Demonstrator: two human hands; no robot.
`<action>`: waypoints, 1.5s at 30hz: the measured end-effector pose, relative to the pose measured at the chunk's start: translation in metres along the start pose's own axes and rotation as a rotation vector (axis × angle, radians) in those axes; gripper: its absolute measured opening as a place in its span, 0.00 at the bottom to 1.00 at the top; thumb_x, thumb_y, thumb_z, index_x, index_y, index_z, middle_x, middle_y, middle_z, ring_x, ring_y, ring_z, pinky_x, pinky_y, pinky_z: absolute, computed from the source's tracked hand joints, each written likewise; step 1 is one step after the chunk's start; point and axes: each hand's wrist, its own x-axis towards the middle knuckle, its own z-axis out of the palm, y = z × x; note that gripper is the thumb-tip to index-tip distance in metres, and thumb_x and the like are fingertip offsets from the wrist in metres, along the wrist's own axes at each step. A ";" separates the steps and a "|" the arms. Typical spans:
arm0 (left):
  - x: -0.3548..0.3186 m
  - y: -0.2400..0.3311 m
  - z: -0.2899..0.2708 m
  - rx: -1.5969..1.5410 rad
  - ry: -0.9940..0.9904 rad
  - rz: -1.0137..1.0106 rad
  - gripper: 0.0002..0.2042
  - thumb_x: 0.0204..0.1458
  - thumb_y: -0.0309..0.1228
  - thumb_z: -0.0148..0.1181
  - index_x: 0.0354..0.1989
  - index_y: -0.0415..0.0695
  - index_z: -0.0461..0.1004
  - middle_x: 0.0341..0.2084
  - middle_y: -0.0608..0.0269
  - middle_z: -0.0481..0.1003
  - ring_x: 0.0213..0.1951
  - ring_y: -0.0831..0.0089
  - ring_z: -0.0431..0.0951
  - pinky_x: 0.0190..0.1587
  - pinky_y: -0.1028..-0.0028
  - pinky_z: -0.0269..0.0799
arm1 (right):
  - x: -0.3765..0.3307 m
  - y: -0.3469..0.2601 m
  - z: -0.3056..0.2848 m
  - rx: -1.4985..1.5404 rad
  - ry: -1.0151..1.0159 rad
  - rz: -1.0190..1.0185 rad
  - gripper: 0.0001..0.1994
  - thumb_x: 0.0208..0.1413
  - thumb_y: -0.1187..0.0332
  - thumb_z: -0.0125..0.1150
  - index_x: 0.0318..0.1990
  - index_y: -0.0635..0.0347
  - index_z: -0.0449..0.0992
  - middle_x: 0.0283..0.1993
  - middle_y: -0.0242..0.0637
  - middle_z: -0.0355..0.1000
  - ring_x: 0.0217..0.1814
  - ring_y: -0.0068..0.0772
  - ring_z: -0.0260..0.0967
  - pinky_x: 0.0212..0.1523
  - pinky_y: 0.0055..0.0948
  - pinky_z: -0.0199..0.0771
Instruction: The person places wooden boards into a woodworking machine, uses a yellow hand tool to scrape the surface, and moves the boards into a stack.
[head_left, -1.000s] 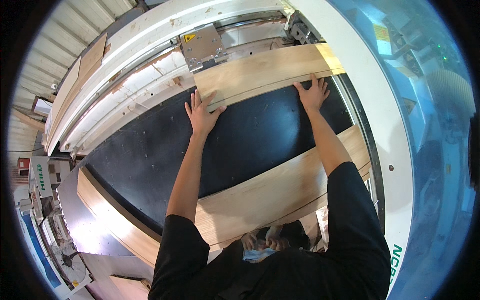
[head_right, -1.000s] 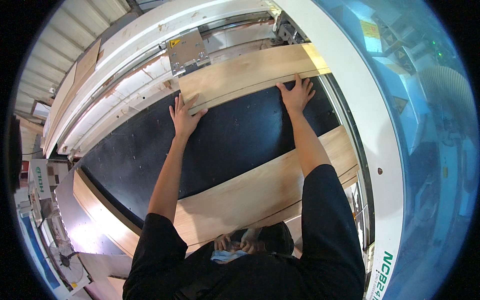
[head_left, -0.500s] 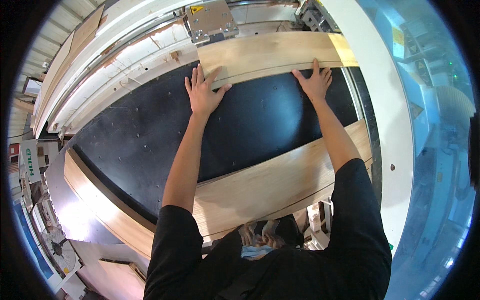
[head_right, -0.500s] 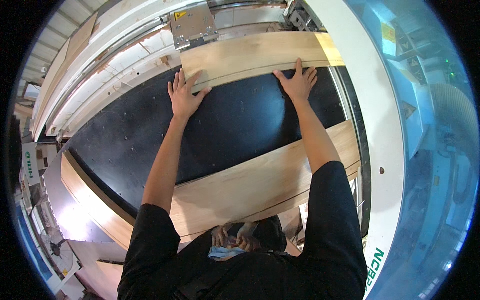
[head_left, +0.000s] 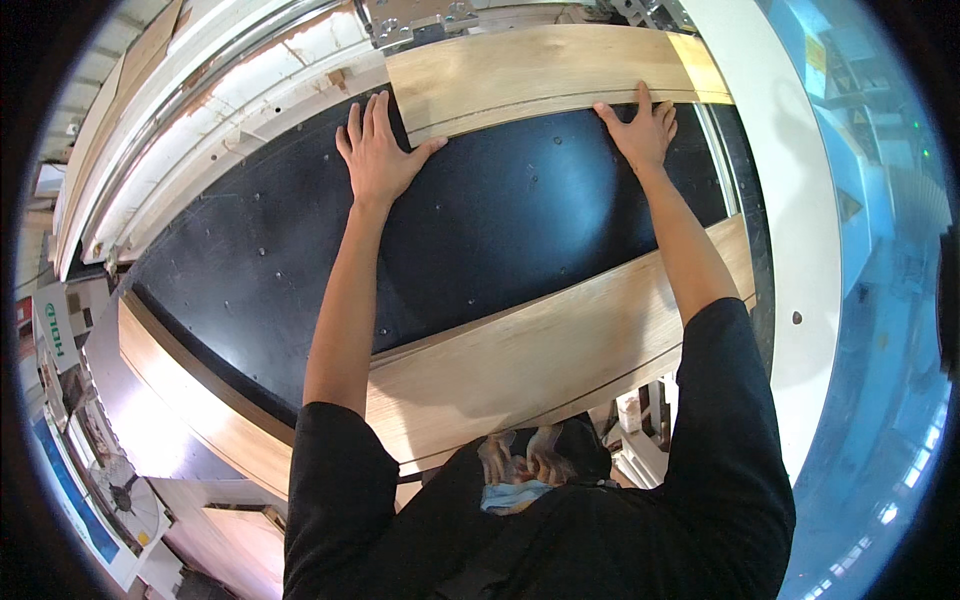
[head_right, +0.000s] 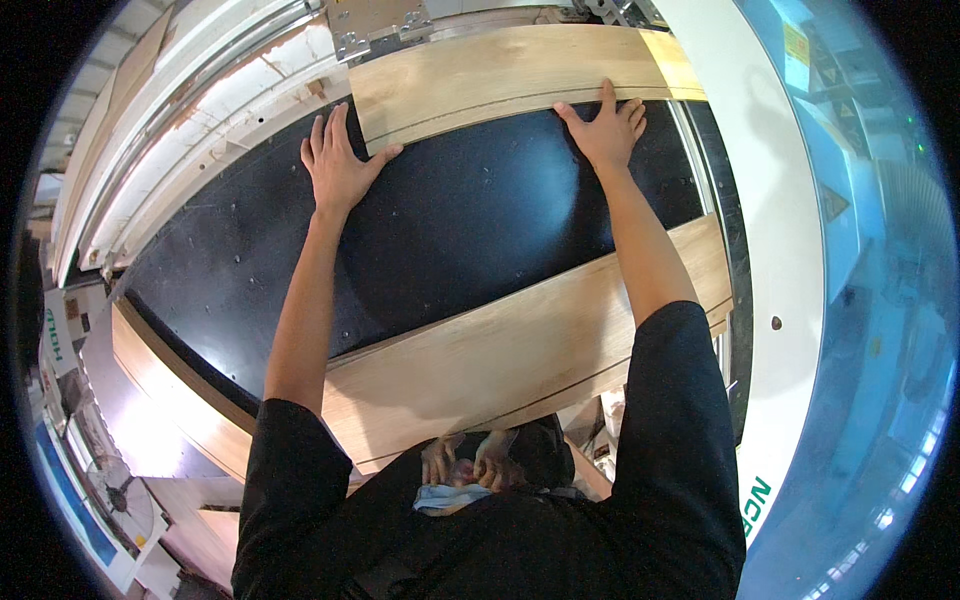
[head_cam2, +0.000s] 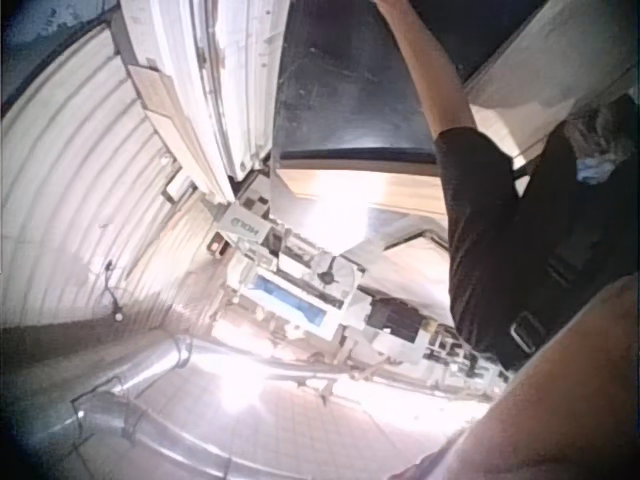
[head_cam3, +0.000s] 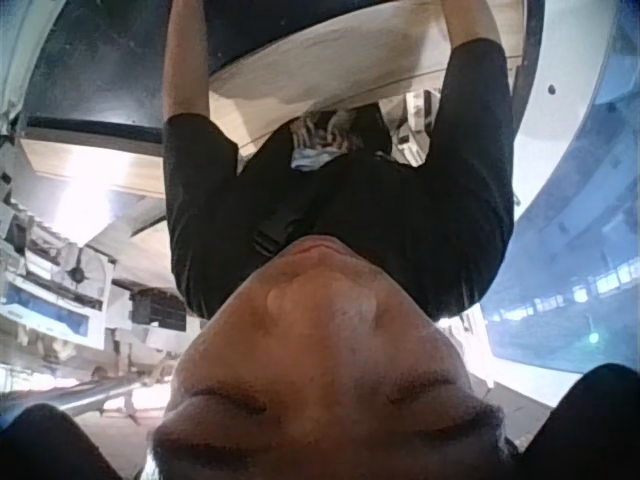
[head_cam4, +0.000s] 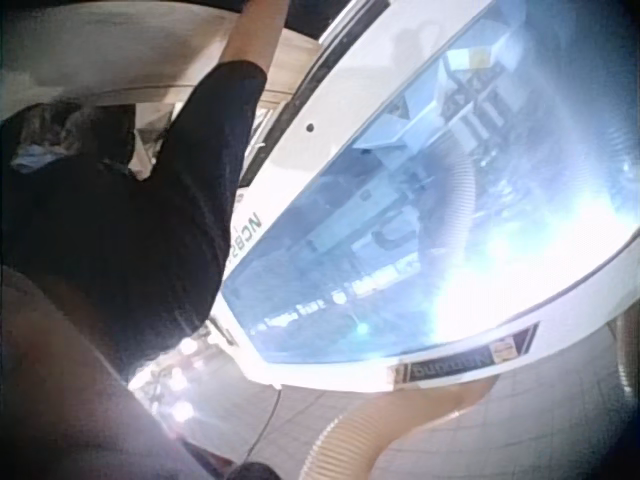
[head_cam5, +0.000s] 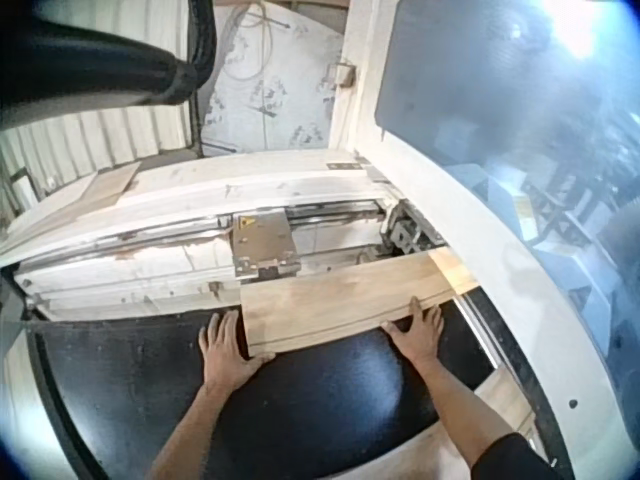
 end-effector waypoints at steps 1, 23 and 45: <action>0.000 0.000 0.002 0.047 -0.026 -0.007 0.52 0.44 0.71 0.66 0.70 0.44 0.64 0.71 0.49 0.63 0.75 0.47 0.54 0.74 0.39 0.42 | 0.001 0.004 0.000 -0.016 0.007 -0.001 0.60 0.45 0.16 0.51 0.79 0.45 0.51 0.77 0.79 0.39 0.83 0.75 0.28 0.79 0.63 0.29; -0.005 -0.007 0.013 0.146 -0.051 0.042 0.49 0.48 0.76 0.55 0.68 0.48 0.66 0.72 0.46 0.60 0.75 0.45 0.53 0.73 0.34 0.41 | 0.003 0.006 0.002 -0.009 0.018 -0.031 0.60 0.44 0.15 0.52 0.79 0.44 0.52 0.76 0.79 0.42 0.82 0.77 0.30 0.79 0.64 0.29; -0.007 -0.009 0.019 0.150 0.041 0.060 0.47 0.50 0.75 0.56 0.68 0.50 0.68 0.72 0.52 0.61 0.75 0.49 0.54 0.73 0.33 0.43 | 0.004 0.005 -0.002 0.048 -0.022 -0.044 0.61 0.44 0.16 0.53 0.78 0.48 0.51 0.76 0.80 0.39 0.83 0.75 0.28 0.79 0.63 0.26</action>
